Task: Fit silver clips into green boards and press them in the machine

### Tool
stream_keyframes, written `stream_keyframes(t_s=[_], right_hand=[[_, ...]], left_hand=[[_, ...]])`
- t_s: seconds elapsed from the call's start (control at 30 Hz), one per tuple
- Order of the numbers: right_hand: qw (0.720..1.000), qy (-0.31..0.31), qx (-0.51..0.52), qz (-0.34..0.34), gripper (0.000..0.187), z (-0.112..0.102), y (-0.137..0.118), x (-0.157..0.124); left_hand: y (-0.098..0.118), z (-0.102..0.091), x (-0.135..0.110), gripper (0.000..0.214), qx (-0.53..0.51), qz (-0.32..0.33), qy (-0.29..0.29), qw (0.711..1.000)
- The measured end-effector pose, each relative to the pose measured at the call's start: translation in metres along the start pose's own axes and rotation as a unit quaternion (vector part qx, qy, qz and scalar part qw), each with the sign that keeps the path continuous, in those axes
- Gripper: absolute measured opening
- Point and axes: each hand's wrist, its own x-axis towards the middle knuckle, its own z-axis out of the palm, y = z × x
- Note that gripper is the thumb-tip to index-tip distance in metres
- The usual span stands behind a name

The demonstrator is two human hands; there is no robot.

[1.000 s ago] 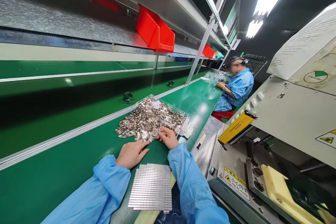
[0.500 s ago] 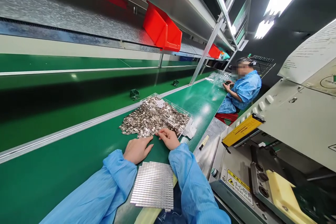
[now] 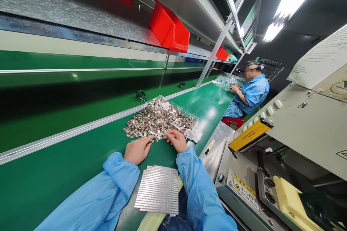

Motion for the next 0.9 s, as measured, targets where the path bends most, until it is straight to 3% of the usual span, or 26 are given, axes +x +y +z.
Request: stream_keyframes(t_s=[0.17, 0.3, 0.7, 0.9], right_hand=[[1.0, -0.004, 0.003, 0.0, 0.036, -0.0007, -0.0012, -0.0004], [1.0, -0.005, 0.004, 0.005, 0.038, -0.0007, -0.0038, -0.001], [1.0, -0.004, -0.002, 0.014, 0.037, -0.002, -0.0012, -0.0013], [1.0, -0.001, -0.001, 0.012, 0.04, -0.0022, 0.0008, -0.0003]], left_hand=[[-0.0012, 0.0012, -0.0013, 0.021, -0.021, 0.063, -0.025, 0.997], [0.0003, 0.001, -0.0027, 0.018, -0.023, 0.078, -0.034, 0.996], [0.004, -0.0043, -0.0029, 0.021, 0.024, -0.034, 0.01, 0.999], [0.0019, -0.0065, -0.0013, 0.022, 0.029, -0.051, 0.019, 0.998]])
